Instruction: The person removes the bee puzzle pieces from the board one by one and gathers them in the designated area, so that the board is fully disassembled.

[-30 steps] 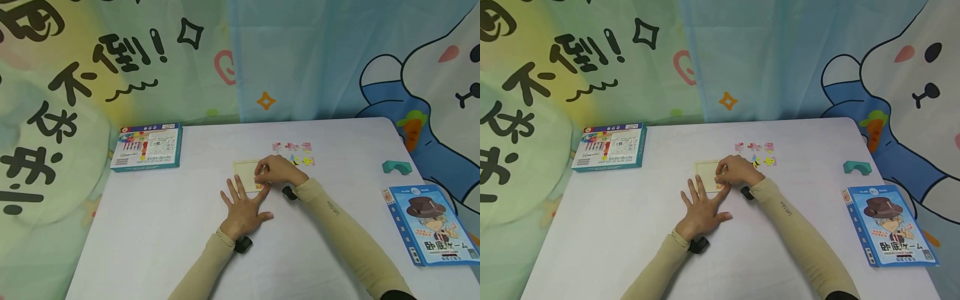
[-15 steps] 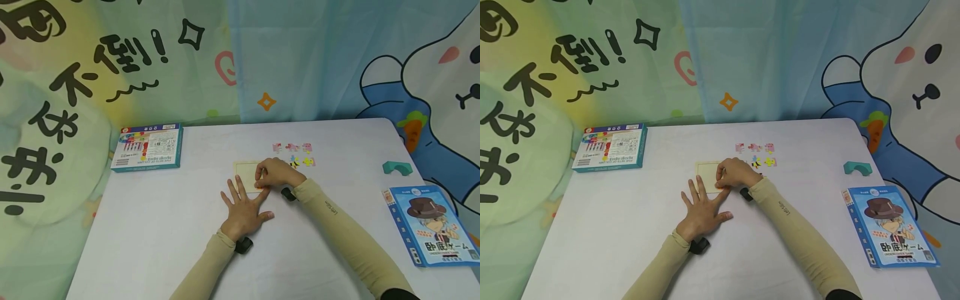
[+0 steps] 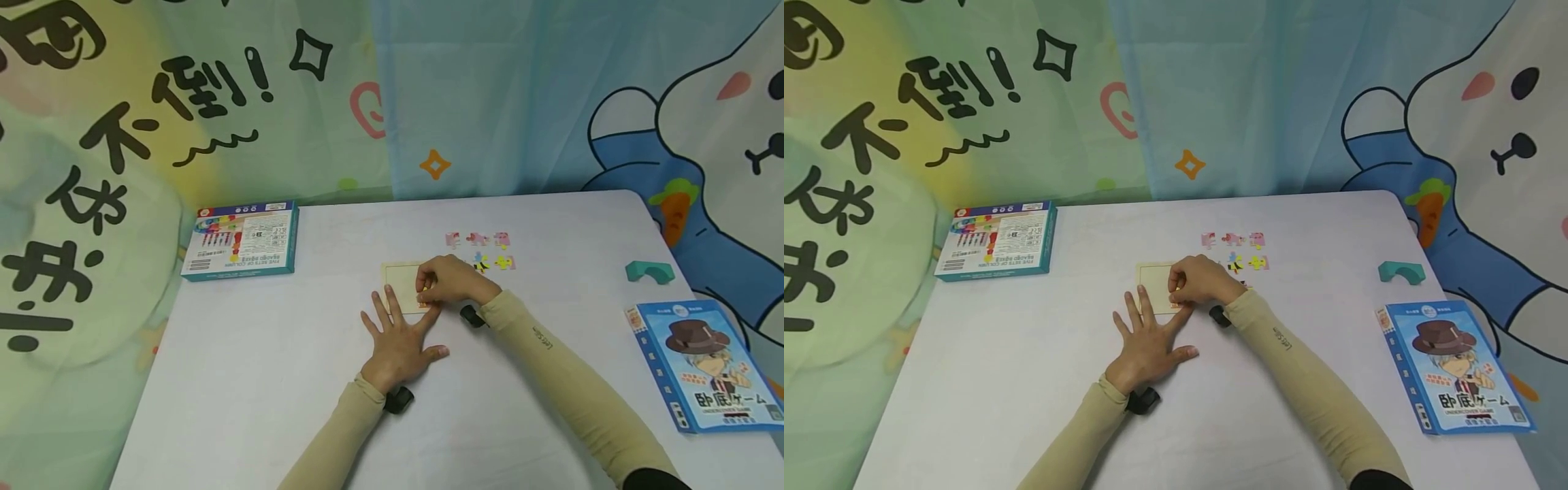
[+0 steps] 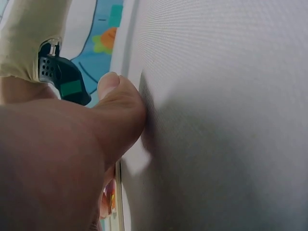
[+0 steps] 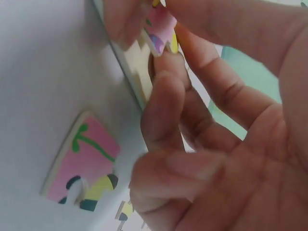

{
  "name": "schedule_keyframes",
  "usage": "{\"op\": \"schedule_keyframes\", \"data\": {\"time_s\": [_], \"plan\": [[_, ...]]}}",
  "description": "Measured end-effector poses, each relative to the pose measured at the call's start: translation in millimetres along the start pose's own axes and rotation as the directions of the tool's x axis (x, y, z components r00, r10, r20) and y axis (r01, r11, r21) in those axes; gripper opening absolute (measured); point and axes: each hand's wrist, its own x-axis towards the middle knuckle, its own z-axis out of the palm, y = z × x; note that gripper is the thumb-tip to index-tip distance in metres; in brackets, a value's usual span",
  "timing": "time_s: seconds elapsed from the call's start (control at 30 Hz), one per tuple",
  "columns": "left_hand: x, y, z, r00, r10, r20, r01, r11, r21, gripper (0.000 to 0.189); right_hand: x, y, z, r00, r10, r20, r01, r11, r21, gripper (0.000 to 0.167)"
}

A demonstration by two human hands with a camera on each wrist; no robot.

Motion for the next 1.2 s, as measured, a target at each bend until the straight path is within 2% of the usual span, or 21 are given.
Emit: {"op": "schedule_keyframes", "data": {"time_s": [0.13, 0.33, 0.47, 0.7, 0.93, 1.2], "plan": [[0.0, 0.7, -1.2, 1.0, -0.001, -0.001, 0.001, 1.0, -0.009, 0.086, -1.1, 3, -1, 1.0, 0.003, 0.002, -0.004, 1.0, 0.025, 0.013], [0.3, 1.6, -1.0, 1.0, 0.006, -0.015, -0.006, 1.0, -0.008, 0.086, -3.7, 3, -4, 0.997, 0.066, -0.038, -0.063, 0.995, 0.073, 0.019], [0.6, 1.3, 0.3, 1.0, 0.01, -0.022, -0.011, 1.0, -0.011, 0.086, -4.7, 5, -5, 0.995, 0.085, -0.048, -0.081, 0.994, 0.077, 0.017], [1.3, 1.2, 1.8, 1.0, 0.013, -0.016, -0.013, 1.0, -0.015, 0.086, -5.8, 5, -5, 0.999, 0.042, -0.014, -0.041, 0.997, 0.065, 0.01], [2.9, 2.3, 2.1, 1.0, 0.014, -0.014, -0.014, 1.0, -0.007, 0.086, -9.5, 6, -10, 0.999, 0.014, -0.053, -0.01, 0.998, 0.068, 0.01], [-0.6, -0.2, 3.4, 1.0, 0.009, -0.022, -0.009, 1.0, -0.011, 0.085, -21.1, 19, -18, 0.997, 0.019, -0.072, -0.003, 0.978, 0.208, 0.015]]}}
